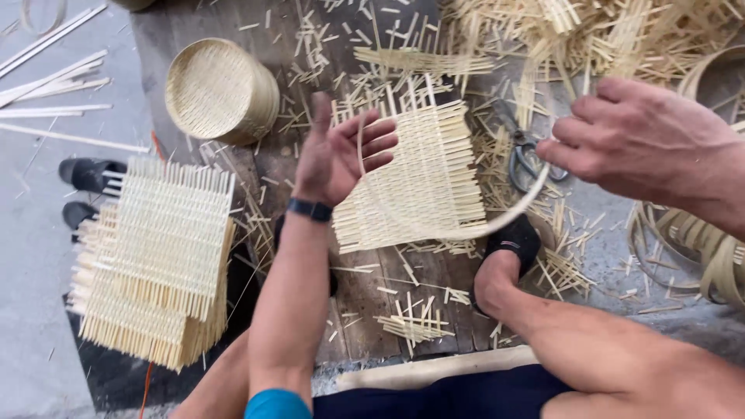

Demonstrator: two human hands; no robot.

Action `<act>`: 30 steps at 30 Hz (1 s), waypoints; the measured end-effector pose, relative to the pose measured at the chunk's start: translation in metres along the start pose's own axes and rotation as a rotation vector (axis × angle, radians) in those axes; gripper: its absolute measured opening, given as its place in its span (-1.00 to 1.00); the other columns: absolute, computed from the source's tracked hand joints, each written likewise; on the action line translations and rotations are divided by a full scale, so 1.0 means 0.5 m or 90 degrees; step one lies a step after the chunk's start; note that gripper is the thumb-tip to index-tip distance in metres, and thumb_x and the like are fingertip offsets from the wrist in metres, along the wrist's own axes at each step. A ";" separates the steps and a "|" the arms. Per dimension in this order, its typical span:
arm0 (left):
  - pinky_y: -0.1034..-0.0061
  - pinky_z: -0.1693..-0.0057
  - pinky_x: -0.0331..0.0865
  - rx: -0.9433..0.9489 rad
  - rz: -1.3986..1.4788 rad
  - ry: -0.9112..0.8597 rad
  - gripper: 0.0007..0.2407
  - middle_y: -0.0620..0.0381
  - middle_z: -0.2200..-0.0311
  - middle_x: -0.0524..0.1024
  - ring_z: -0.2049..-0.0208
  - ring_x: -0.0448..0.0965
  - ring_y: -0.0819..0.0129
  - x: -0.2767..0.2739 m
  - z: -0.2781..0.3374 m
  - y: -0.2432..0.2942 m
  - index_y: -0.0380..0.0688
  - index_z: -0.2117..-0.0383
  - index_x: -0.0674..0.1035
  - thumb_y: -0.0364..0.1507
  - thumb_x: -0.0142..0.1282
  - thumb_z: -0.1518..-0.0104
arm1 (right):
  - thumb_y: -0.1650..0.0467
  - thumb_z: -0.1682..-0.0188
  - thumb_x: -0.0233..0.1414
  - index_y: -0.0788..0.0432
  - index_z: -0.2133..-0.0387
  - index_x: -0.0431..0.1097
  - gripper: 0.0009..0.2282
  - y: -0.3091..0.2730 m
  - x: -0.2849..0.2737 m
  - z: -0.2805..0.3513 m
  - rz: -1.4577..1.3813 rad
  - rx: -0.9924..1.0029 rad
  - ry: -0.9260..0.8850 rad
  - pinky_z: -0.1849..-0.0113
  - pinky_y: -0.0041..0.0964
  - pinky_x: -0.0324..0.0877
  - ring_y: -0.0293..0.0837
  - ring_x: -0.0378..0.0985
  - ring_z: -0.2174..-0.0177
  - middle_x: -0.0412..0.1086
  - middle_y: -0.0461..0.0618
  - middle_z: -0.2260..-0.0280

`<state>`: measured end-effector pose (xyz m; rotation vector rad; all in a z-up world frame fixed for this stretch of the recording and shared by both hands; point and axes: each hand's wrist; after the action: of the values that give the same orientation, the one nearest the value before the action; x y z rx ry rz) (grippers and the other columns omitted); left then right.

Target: Weaving bamboo strips over a mold and trimming the edges with scissors to form a round basket component.

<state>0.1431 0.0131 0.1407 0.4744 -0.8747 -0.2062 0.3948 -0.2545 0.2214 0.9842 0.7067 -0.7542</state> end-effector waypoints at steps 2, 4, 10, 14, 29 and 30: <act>0.47 0.28 0.47 0.062 -0.008 -0.044 -0.50 0.04 0.39 0.57 0.40 0.58 0.32 -0.066 -0.038 -0.036 -0.30 0.03 0.55 -0.06 0.12 -0.16 | 0.37 0.05 0.07 0.06 0.06 0.42 -0.73 -0.009 0.015 -0.024 -0.044 0.025 0.187 0.11 -0.24 0.50 -0.13 0.59 0.21 0.50 -0.04 0.23; 0.65 0.41 0.32 0.122 -0.015 -0.090 -0.66 0.27 0.51 0.49 0.53 0.45 0.53 -0.088 -0.052 -0.060 -0.24 -0.02 0.57 -0.23 0.20 -0.29 | 0.42 0.18 0.08 0.16 0.06 0.37 -0.65 -0.013 0.001 -0.050 -0.092 0.047 0.369 0.07 -0.17 0.54 -0.05 0.62 0.16 0.51 0.14 0.10; 0.65 0.54 0.07 0.096 0.066 -0.006 -0.66 0.30 0.72 0.31 0.70 0.18 0.59 -0.079 -0.040 -0.106 -0.27 0.36 0.59 -0.16 0.13 -0.24 | 0.30 -0.16 -0.12 0.10 -0.26 0.14 -0.61 -0.033 -0.015 -0.140 -1.122 0.444 0.226 0.41 -0.36 0.55 -0.25 0.60 0.42 0.49 -0.02 0.34; 0.65 0.58 0.00 0.075 0.055 0.007 -0.71 0.35 0.76 0.25 0.74 0.13 0.59 -0.112 -0.029 -0.116 -0.13 0.56 0.51 -0.23 0.15 -0.25 | 0.20 -0.17 0.07 0.22 0.47 0.41 -0.66 -0.093 0.053 -0.200 -1.556 0.504 0.195 0.64 -0.44 0.13 -0.31 0.16 0.67 0.19 -0.15 0.66; 0.66 0.51 0.08 0.139 0.012 0.062 -0.64 0.33 0.70 0.28 0.67 0.18 0.60 -0.206 -0.011 -0.111 -0.29 0.30 0.60 -0.15 0.18 -0.21 | 0.13 -0.12 0.06 0.17 0.42 0.44 -0.66 -0.214 0.116 -0.248 -1.720 0.492 0.275 0.49 -0.38 0.31 -0.30 0.29 0.56 0.21 -0.19 0.59; 0.66 0.50 0.09 0.138 0.047 0.069 -0.66 0.33 0.69 0.29 0.66 0.19 0.60 -0.213 -0.013 -0.117 -0.26 0.32 0.59 -0.15 0.17 -0.22 | 0.16 -0.14 0.10 0.18 0.42 0.42 -0.68 -0.228 0.134 -0.252 -1.775 0.537 0.292 0.51 -0.40 0.22 -0.31 0.22 0.57 0.14 -0.20 0.61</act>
<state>0.0821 0.0023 0.0360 0.6486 -0.8101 -0.0175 0.3162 -0.1960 0.0672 0.0317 2.1222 -3.4303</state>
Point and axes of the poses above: each hand's wrist, its own z-axis away from the middle knuckle, its own x-axis out of the palm, y = z × x
